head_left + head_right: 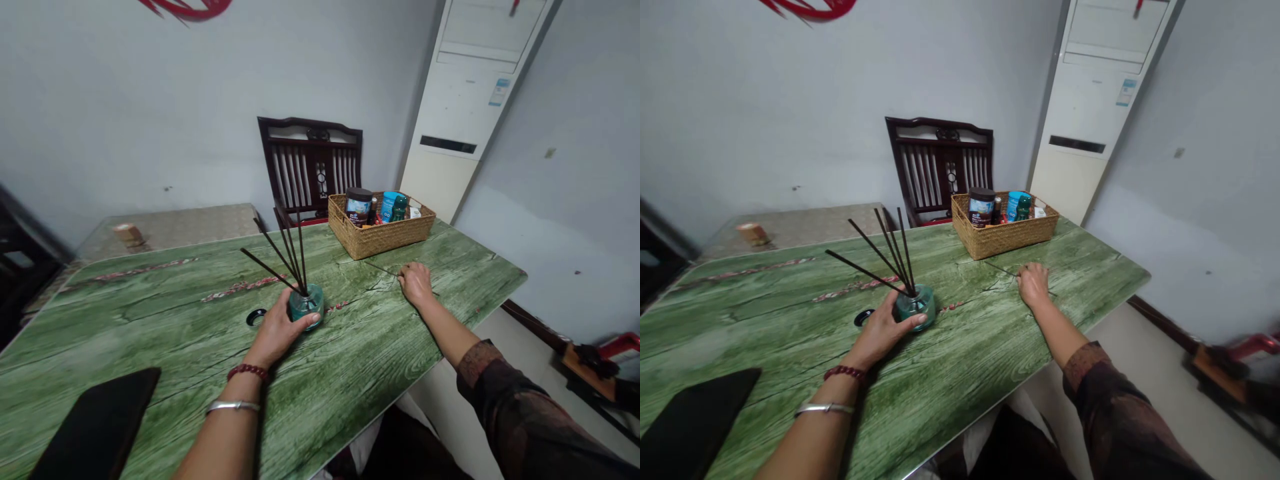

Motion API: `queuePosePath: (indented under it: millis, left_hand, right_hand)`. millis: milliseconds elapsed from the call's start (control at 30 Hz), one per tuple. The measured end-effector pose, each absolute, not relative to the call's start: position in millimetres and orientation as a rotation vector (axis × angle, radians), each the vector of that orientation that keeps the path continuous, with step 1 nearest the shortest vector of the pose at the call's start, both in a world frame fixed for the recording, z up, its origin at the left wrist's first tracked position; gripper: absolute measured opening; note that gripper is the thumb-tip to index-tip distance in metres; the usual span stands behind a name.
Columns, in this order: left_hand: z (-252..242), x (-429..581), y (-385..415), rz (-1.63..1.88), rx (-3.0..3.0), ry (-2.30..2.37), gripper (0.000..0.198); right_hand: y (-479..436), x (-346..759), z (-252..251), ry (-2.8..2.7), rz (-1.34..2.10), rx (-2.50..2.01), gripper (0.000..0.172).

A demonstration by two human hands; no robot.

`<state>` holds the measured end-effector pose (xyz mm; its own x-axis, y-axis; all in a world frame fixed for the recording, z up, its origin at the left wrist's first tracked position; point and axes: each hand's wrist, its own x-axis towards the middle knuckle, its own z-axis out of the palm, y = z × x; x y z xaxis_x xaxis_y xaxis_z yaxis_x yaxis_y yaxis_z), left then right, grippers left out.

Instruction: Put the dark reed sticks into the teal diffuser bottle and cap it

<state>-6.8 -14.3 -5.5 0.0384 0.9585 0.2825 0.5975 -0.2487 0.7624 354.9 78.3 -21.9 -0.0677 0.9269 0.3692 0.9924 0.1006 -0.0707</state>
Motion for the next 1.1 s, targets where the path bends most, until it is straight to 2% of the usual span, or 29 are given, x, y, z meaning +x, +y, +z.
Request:
queuePosePath:
  millis: [200,367,467,567,800,1100]
  left_hand:
    - [-3.2,-5.1,-16.0,1.126,1.870,1.531,0.068]
    - [-4.9,-5.9,-15.7,1.127,1.854,1.528,0.071]
    - [-7.7,-6.7,-14.4,1.119,1.868,1.530,0.072]
    - [-9.5,-7.2,-13.6,1.121,1.860,1.544,0.076]
    - [-6.4,-5.6,-15.8,1.140,1.846,1.524,0.073]
    - [-10.8,-5.6,-13.1,1.180,1.847,1.493,0.071]
  right_hand:
    - [69.4,341.6,-1.0,-2.068,-0.214,-1.749,0.020]
    - [76.7,311.8,34.2,-1.650,0.519,-1.215,0.015]
    - [75.1,282.2,60.7,-1.403,0.869,-0.880,0.027]
    - [63.5,250.8,85.6,-1.286,1.077,-0.640,0.033]
    - [35.8,197.5,115.6,-1.356,1.124,-0.435,0.030]
    - [42.8,165.9,101.7,-1.494,1.036,-0.444,0.020]
